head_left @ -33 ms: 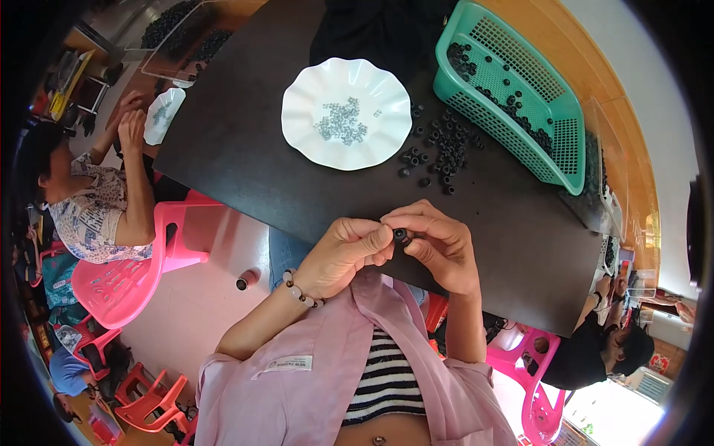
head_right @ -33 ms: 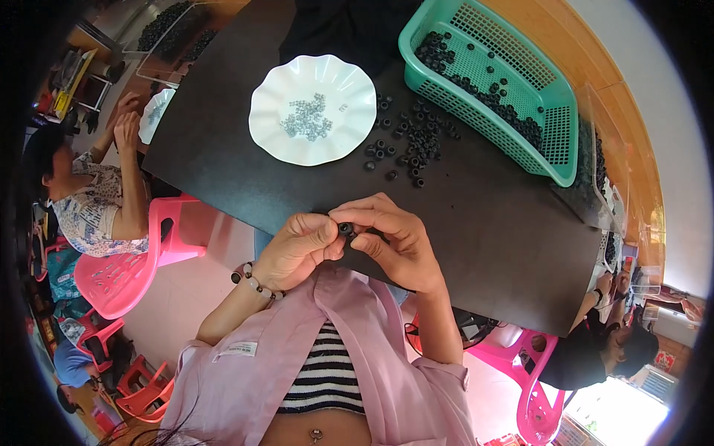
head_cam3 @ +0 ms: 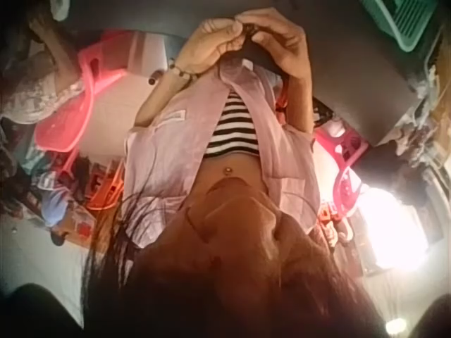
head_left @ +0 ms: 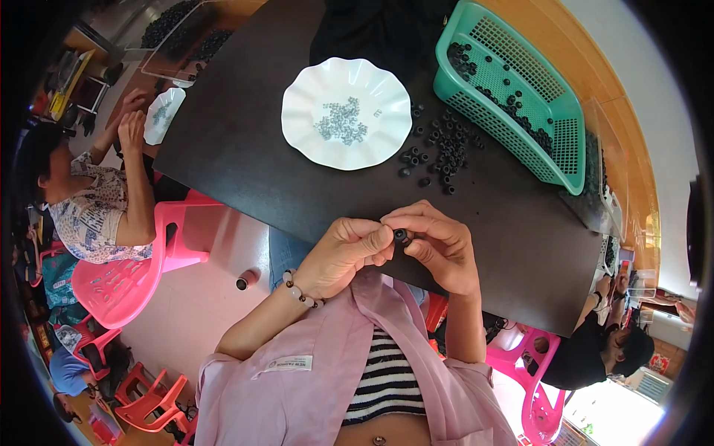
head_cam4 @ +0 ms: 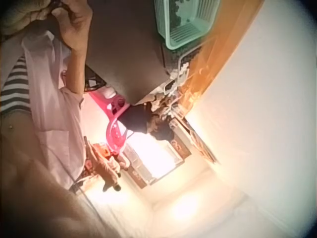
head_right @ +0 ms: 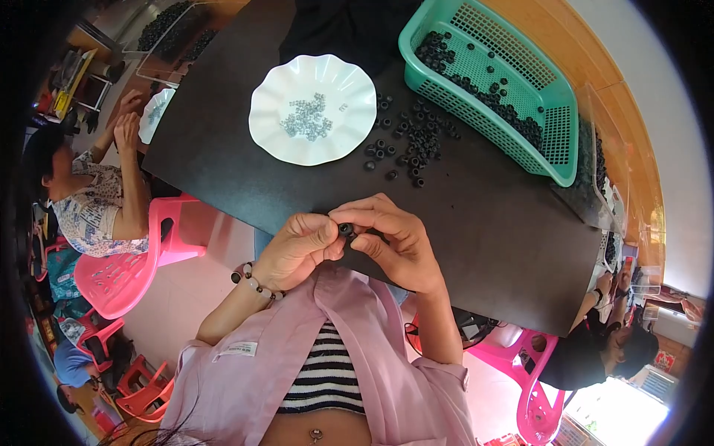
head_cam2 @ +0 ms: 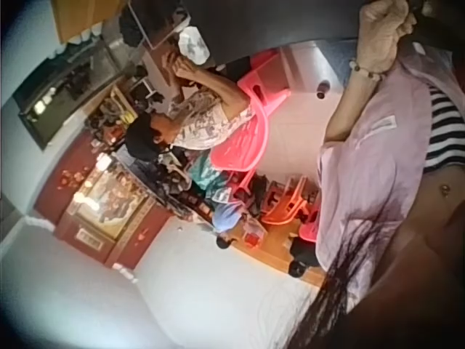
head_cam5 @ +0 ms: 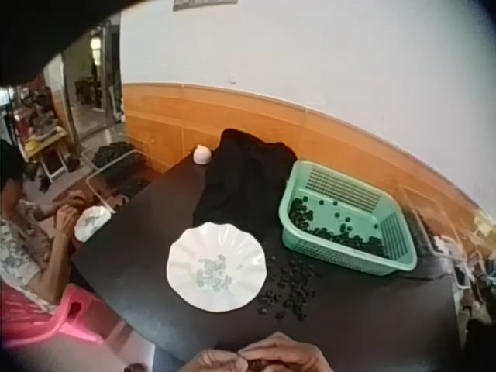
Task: Assembling small metal components into black plastic rings at a workbench.
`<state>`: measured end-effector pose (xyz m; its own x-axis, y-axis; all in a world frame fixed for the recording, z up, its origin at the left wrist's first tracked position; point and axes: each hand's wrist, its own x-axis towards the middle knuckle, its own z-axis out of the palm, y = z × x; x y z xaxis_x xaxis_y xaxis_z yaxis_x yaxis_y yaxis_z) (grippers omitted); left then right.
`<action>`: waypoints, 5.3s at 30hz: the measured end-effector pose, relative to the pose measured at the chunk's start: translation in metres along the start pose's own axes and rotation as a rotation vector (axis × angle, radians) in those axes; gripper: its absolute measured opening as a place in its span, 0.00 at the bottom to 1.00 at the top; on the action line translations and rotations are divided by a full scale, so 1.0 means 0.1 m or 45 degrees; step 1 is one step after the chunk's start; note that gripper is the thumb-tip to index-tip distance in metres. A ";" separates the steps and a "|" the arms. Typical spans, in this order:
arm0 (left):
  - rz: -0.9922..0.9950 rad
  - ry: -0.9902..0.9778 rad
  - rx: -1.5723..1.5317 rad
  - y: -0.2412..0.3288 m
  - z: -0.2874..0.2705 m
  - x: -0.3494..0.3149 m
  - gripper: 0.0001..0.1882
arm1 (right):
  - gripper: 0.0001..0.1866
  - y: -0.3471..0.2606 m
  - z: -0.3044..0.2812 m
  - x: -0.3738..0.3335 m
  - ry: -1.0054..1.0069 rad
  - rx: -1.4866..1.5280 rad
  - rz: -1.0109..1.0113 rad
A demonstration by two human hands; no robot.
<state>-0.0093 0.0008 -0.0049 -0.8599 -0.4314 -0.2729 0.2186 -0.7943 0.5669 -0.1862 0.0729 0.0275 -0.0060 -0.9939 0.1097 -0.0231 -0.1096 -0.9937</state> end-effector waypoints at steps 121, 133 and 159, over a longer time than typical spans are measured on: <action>-0.106 0.109 -0.154 -0.19 0.11 0.15 0.12 | 0.14 0.18 0.00 -0.29 0.319 -0.147 -0.197; -0.111 0.223 -0.066 -0.23 0.19 0.22 0.13 | 0.10 0.24 -0.05 -0.29 0.418 -0.229 -0.205; -0.036 0.092 -0.037 -0.23 0.03 0.21 0.14 | 0.19 -0.84 -3.33 -0.79 1.710 -1.440 0.258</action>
<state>-0.0338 0.0114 -0.0218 -0.8307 -0.4375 -0.3443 0.2091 -0.8183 0.5354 -0.5169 0.1634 0.1100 -0.8236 -0.2337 0.5168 -0.5305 0.6400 -0.5559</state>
